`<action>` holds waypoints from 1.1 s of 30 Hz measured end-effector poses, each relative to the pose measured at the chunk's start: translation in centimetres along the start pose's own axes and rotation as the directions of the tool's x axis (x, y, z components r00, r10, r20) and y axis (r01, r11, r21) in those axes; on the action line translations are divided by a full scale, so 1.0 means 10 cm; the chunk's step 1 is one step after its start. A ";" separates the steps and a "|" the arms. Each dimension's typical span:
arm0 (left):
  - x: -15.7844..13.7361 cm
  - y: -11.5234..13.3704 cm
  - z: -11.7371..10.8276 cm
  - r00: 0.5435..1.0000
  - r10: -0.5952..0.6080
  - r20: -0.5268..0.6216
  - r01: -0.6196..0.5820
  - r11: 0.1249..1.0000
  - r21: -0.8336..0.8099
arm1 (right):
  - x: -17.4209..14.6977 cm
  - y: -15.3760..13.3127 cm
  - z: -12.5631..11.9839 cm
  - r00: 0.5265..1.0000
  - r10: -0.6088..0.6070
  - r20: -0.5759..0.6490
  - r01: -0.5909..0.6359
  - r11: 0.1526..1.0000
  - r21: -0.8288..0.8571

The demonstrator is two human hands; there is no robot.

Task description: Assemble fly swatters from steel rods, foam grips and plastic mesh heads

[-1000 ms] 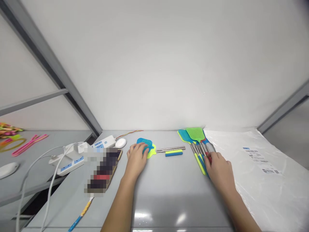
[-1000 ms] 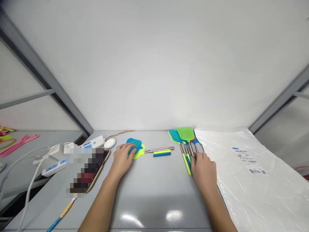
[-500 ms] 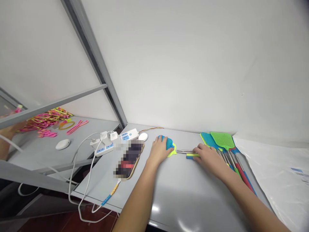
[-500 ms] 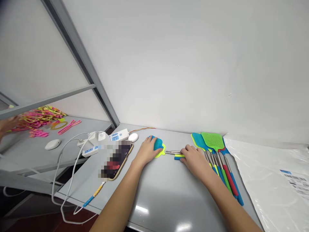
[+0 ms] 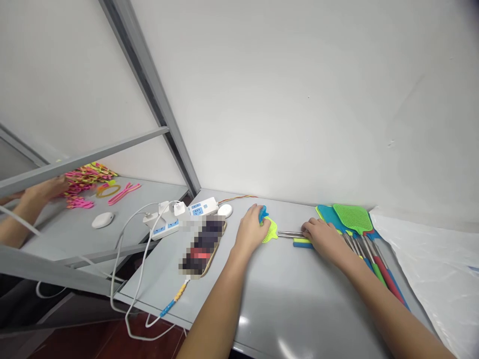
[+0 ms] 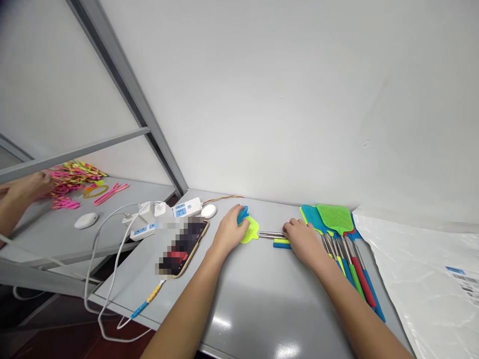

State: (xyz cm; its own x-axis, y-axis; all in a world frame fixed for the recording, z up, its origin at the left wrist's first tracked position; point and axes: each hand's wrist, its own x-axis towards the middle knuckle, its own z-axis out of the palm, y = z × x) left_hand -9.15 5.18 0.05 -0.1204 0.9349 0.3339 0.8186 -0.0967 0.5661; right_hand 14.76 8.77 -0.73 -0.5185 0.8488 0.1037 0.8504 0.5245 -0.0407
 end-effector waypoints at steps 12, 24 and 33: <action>-0.44 0.05 -0.33 0.828 0.338 -0.447 -0.351 0.935 0.056 | 0.11 0.04 -0.12 0.996 0.016 -0.091 -0.005 0.993 0.122; -1.49 0.43 -0.10 0.923 0.372 0.092 -0.383 0.903 0.193 | -1.20 -0.41 -0.15 0.892 -0.059 -0.448 0.156 0.971 0.183; -1.47 0.37 -0.07 0.953 0.304 0.010 -0.295 0.916 0.271 | -1.71 -0.49 0.16 0.942 0.138 -0.307 -0.016 0.930 0.368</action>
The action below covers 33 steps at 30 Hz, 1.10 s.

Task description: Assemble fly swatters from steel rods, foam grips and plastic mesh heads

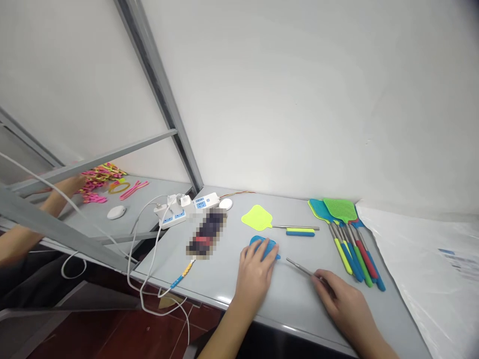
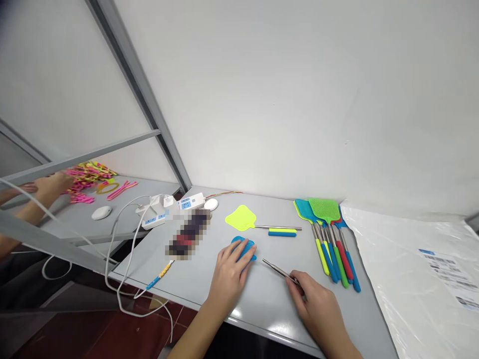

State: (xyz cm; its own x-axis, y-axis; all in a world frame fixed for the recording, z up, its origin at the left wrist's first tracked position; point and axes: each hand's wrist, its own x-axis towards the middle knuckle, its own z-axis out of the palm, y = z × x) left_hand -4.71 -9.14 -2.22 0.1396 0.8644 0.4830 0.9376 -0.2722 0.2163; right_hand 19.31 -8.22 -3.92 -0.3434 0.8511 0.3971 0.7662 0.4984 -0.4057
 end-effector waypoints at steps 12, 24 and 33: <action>0.01 -0.01 0.04 1.000 0.025 0.020 -0.025 1.000 0.012 | 0.08 -0.06 0.00 0.988 0.059 0.144 -0.055 0.998 -0.032; 0.62 0.19 0.14 0.996 -0.075 0.039 0.073 0.996 0.048 | 0.11 -0.03 -0.08 0.935 0.353 -0.028 -0.335 0.908 0.253; 0.93 0.24 0.36 0.988 -0.058 0.141 0.046 0.995 0.087 | 0.10 0.05 -0.06 0.901 0.427 -0.073 -0.358 0.829 0.430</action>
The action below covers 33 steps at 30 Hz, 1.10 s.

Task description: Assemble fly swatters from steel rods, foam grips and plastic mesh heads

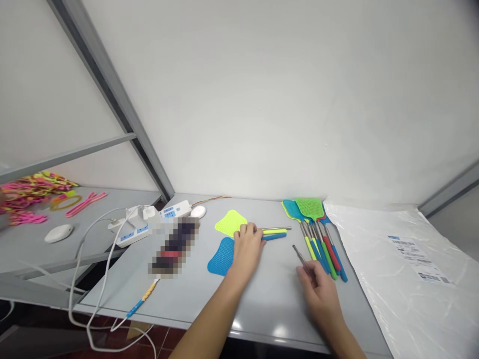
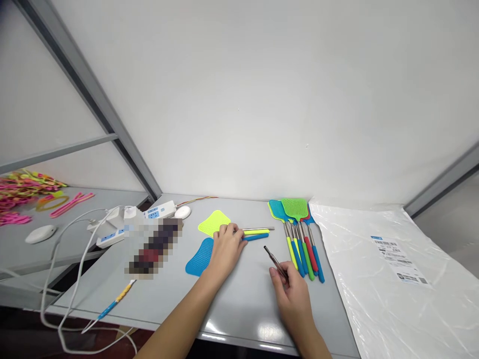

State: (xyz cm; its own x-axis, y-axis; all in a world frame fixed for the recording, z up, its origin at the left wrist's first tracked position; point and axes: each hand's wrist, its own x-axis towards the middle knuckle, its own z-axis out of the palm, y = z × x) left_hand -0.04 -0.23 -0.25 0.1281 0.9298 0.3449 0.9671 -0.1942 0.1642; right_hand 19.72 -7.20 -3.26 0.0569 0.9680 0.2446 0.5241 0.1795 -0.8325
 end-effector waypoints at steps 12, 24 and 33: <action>-0.29 0.12 -0.25 0.958 0.071 -0.277 -0.210 0.833 -0.512 | -0.02 -0.06 -0.02 0.981 0.120 -0.155 -0.075 0.961 0.265; -0.46 0.49 -0.03 1.000 0.024 -0.014 -0.024 0.483 -0.876 | 0.44 -0.75 -0.14 0.993 0.118 0.024 -0.073 0.431 0.900; -0.52 0.49 0.05 0.982 -0.002 0.187 0.180 0.263 -0.948 | 0.64 -0.98 0.07 0.978 0.023 0.207 -0.189 0.516 0.836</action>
State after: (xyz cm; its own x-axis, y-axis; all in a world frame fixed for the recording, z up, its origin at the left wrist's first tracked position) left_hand 4.13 -5.91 -1.71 0.1654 0.9721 0.1661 0.0697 -0.1795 0.9813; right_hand 14.33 -2.67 6.08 -0.1086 0.9872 0.1172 -0.4504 0.0563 -0.8911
